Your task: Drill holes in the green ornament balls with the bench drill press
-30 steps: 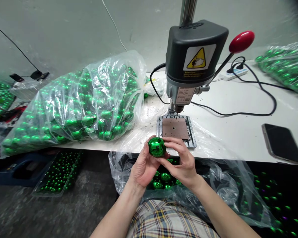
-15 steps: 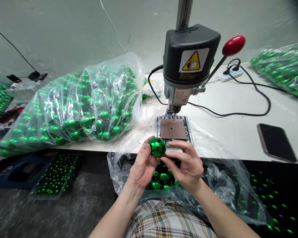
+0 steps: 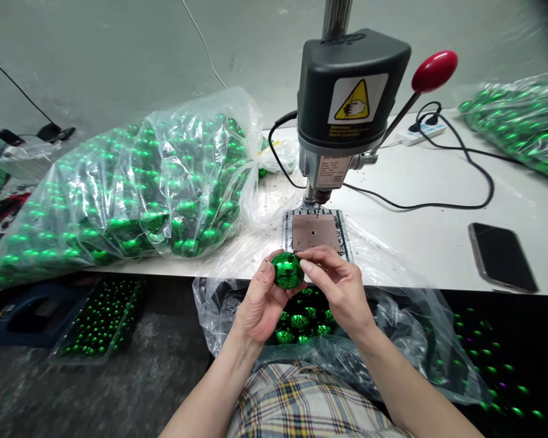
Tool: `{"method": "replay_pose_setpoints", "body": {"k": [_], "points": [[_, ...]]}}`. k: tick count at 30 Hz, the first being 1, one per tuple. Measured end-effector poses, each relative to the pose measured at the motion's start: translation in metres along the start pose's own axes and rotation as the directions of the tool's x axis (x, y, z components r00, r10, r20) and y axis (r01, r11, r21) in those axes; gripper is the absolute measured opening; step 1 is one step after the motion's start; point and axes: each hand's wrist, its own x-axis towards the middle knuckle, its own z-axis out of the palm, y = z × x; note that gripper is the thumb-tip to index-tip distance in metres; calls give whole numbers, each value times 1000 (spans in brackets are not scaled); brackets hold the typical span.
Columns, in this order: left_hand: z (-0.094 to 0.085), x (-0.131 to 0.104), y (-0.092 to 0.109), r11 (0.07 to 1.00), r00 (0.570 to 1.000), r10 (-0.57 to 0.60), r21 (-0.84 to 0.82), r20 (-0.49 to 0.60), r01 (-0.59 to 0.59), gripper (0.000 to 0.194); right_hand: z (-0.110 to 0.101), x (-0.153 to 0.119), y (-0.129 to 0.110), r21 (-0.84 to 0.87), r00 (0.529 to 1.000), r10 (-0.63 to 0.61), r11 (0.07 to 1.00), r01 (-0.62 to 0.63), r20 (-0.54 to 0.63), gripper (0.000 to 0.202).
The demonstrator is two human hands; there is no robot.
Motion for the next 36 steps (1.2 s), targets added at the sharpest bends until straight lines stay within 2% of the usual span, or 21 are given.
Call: {"method": "replay_pose_setpoints", "body": {"k": [3,7,16,25,29,36], "points": [[2,-1,0,999,1000,25,22,-10,-25,37,3,-1,1,29,1000,10,1000,-11,13,23],[4,-1,-1,999,999,45,22,-8,-45,39,4,-1,2,43,1000,14,999,-14,1,18],[1,1,-4,999,1000,-7,-48,21,8,33,-1,0,2,-42,1000,21,999,-22,-18,12],[1,2,-5,991,997,-75,-109,-7,74,27,0,-3,1,-30,999,11,999,-10,32,25],[1,0,-5,995,997,-68,-69,20,69,30,-1,-5,2,-62,998,-4,998,8,66,30],[4,-6,-1,999,999,-24,33,37,23,32,-3,-5,-2,-39,996,-9,999,13,93,24]]}}
